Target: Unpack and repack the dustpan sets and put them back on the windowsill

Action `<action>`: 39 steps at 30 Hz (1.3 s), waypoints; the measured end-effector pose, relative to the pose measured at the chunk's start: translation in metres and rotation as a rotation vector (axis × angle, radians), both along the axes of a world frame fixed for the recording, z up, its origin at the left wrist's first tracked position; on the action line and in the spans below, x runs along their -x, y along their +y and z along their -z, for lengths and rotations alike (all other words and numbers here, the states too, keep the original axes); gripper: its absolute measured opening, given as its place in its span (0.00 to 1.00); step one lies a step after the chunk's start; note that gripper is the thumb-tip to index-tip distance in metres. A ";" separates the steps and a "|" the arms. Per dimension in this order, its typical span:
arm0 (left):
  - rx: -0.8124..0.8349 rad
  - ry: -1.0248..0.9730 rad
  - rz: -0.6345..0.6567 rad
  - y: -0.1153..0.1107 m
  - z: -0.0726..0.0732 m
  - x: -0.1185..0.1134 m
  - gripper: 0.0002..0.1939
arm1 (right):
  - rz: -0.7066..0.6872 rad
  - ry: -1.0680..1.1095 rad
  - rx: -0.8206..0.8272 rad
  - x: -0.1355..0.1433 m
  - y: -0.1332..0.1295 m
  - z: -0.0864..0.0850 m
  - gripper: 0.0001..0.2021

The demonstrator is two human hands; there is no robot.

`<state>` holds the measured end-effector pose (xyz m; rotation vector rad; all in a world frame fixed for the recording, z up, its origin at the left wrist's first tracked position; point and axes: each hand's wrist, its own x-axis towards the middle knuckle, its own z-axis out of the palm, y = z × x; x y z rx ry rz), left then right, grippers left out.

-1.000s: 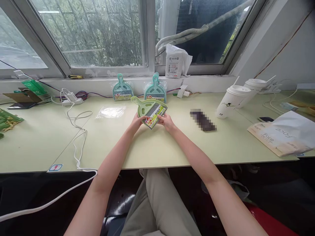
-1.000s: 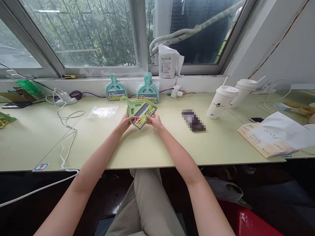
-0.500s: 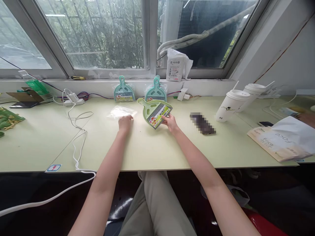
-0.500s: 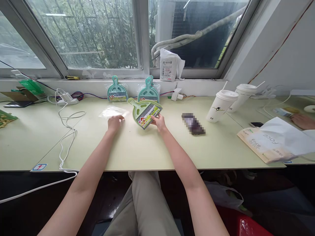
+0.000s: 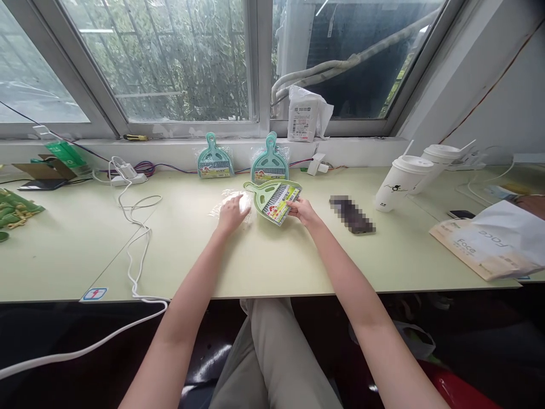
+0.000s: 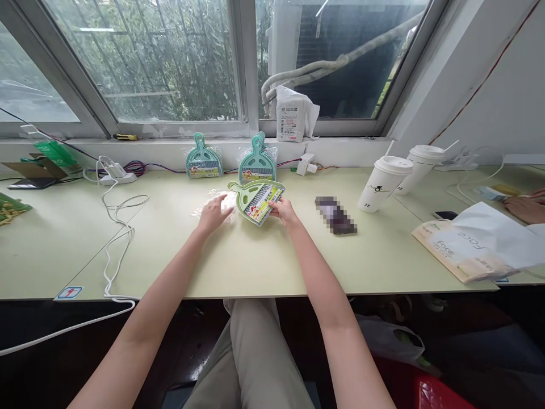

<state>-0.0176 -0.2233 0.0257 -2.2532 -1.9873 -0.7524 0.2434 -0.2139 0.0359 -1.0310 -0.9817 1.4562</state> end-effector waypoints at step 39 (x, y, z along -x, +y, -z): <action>0.153 0.195 -0.201 0.003 0.000 0.013 0.25 | -0.098 -0.094 0.091 0.019 -0.011 0.000 0.06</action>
